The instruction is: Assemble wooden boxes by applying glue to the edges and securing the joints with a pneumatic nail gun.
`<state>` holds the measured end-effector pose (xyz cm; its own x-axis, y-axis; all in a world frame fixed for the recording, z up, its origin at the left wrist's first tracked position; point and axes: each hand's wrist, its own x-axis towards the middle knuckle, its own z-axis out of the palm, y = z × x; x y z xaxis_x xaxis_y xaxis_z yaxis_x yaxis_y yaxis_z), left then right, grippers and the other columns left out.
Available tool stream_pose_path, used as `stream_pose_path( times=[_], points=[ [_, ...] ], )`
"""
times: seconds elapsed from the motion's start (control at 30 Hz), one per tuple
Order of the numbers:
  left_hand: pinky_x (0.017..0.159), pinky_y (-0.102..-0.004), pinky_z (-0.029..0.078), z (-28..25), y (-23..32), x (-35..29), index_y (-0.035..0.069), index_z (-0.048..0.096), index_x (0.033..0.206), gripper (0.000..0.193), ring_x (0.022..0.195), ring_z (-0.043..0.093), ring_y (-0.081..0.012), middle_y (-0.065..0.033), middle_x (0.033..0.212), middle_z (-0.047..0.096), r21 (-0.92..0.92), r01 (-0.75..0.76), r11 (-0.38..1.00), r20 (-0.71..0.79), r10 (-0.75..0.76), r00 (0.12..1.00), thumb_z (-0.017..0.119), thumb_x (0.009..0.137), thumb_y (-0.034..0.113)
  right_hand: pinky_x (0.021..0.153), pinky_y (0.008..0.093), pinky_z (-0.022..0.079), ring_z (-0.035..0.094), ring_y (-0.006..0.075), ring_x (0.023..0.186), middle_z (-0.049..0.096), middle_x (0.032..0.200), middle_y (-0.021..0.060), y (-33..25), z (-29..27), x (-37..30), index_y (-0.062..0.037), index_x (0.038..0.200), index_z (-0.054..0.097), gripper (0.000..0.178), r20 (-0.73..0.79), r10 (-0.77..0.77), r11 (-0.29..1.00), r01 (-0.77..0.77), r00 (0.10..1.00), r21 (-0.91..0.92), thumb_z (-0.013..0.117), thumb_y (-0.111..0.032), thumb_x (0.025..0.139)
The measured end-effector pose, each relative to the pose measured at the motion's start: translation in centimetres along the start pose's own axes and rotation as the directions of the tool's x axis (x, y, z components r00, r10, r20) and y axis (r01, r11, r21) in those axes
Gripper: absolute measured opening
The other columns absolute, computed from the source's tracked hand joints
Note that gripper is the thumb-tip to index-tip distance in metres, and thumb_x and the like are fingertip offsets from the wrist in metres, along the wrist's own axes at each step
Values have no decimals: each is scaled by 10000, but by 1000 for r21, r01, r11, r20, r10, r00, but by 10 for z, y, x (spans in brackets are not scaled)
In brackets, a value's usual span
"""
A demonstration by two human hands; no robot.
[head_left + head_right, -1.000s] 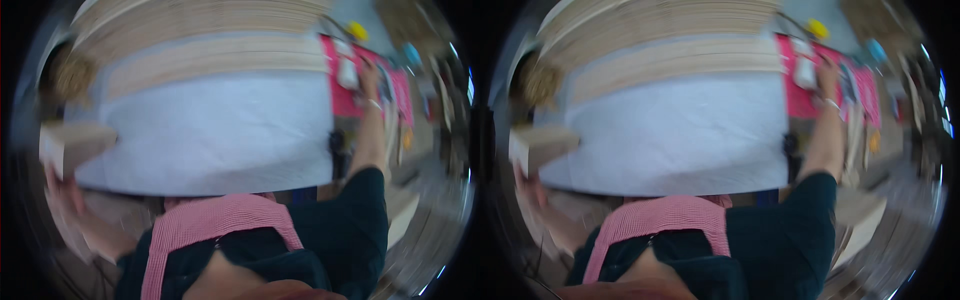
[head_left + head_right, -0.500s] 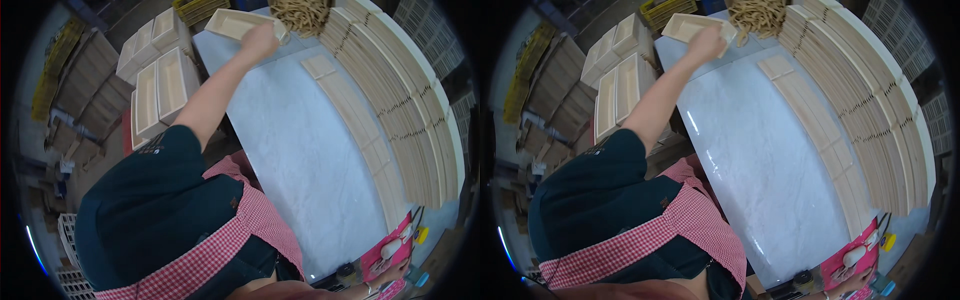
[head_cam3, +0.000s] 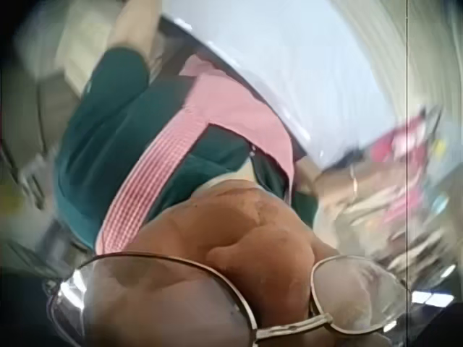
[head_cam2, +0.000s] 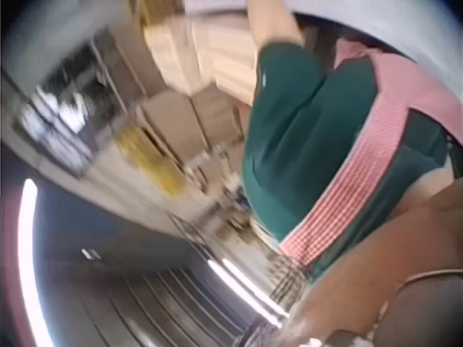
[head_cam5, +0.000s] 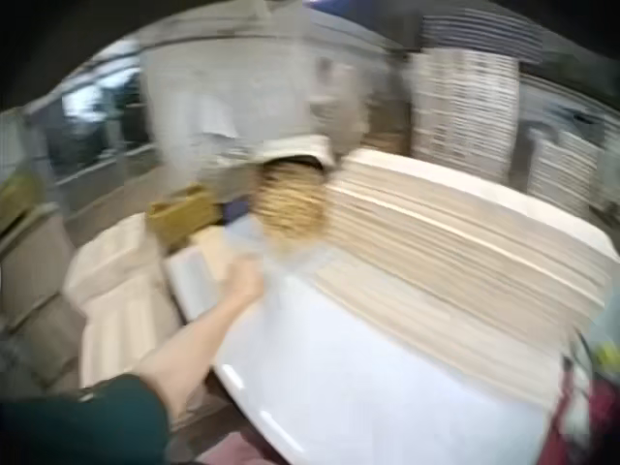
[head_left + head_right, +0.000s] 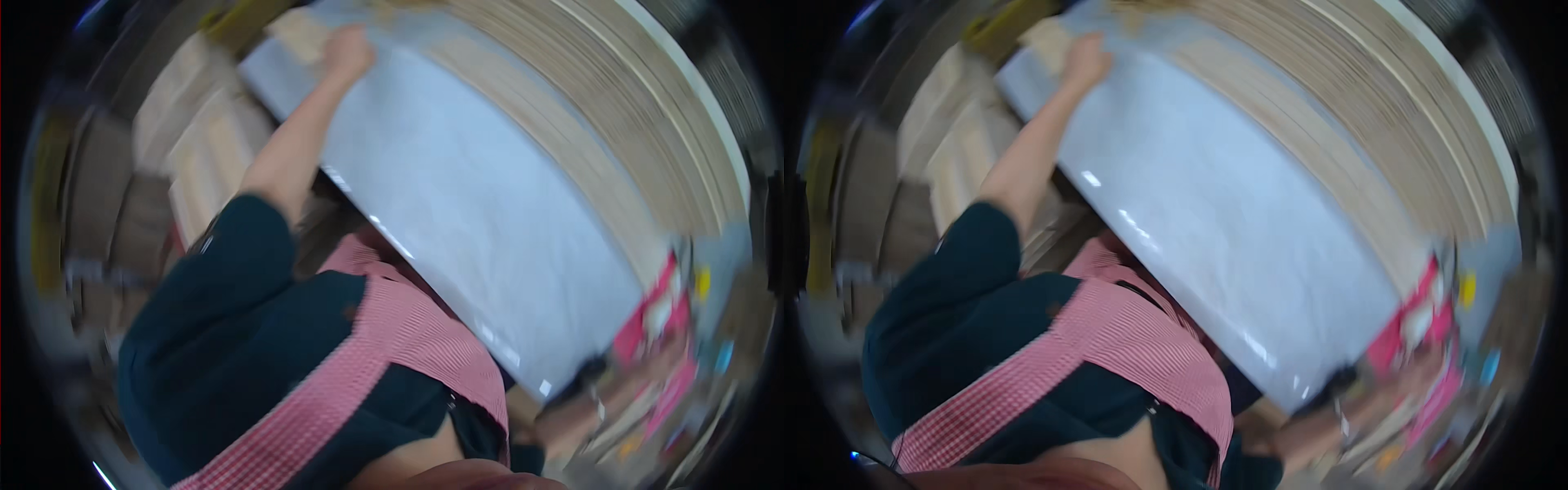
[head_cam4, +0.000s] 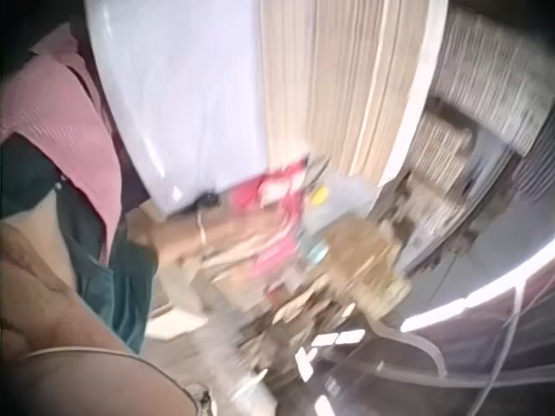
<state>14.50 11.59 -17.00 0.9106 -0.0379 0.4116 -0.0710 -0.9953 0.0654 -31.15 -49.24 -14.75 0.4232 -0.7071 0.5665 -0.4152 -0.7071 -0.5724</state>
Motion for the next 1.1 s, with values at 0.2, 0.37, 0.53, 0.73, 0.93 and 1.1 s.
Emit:
stream_pose_path(
  times=[0.2,0.37,0.53,0.73,0.93,1.1],
  points=[
    [841,-249,510,-80,263,-173,27,723,1134,251,967,644,-122,-50,1055,717,-705,709,-12,556,610,564,684,957,202,576,267,539,639,160,584,704,826,109,-188,94,-103,-51,1001,535,165,182,393,556,-390,902,734,470,-185,1071],
    [824,-265,513,-98,337,-241,40,686,1201,322,950,659,-138,-48,1076,706,-247,967,-68,602,771,208,696,966,260,627,252,448,497,108,665,604,753,37,-196,110,-151,-2,978,591,161,75,321,746,-301,944,594,517,-137,1026],
    [759,-246,526,-83,318,-237,32,678,1187,304,899,679,-162,-74,1051,704,-152,986,-66,729,666,157,681,974,248,651,334,493,623,222,722,691,862,104,-140,68,-119,-24,1073,674,185,371,19,954,-127,929,271,586,-51,912],
    [593,-229,459,-38,299,-263,19,712,1000,151,712,634,-146,-99,826,691,-31,999,35,657,754,-6,691,907,136,799,380,576,681,305,894,686,1040,177,73,65,38,-1,1202,624,418,531,267,930,-360,804,77,737,-213,860],
    [745,-260,542,-55,240,-265,-39,667,1052,212,818,684,-210,-149,868,684,-74,988,-136,686,713,149,674,917,124,932,398,525,665,367,1109,673,1266,186,295,24,81,14,1359,572,556,612,109,934,130,783,-332,604,-384,972],
    [703,-258,560,-62,205,-281,-42,680,1013,195,795,710,-217,-146,861,694,-130,986,-107,716,677,168,661,927,133,886,381,542,686,343,1065,697,1224,180,200,29,77,1,1303,625,504,613,216,867,139,760,-479,613,-380,973]
  ],
)
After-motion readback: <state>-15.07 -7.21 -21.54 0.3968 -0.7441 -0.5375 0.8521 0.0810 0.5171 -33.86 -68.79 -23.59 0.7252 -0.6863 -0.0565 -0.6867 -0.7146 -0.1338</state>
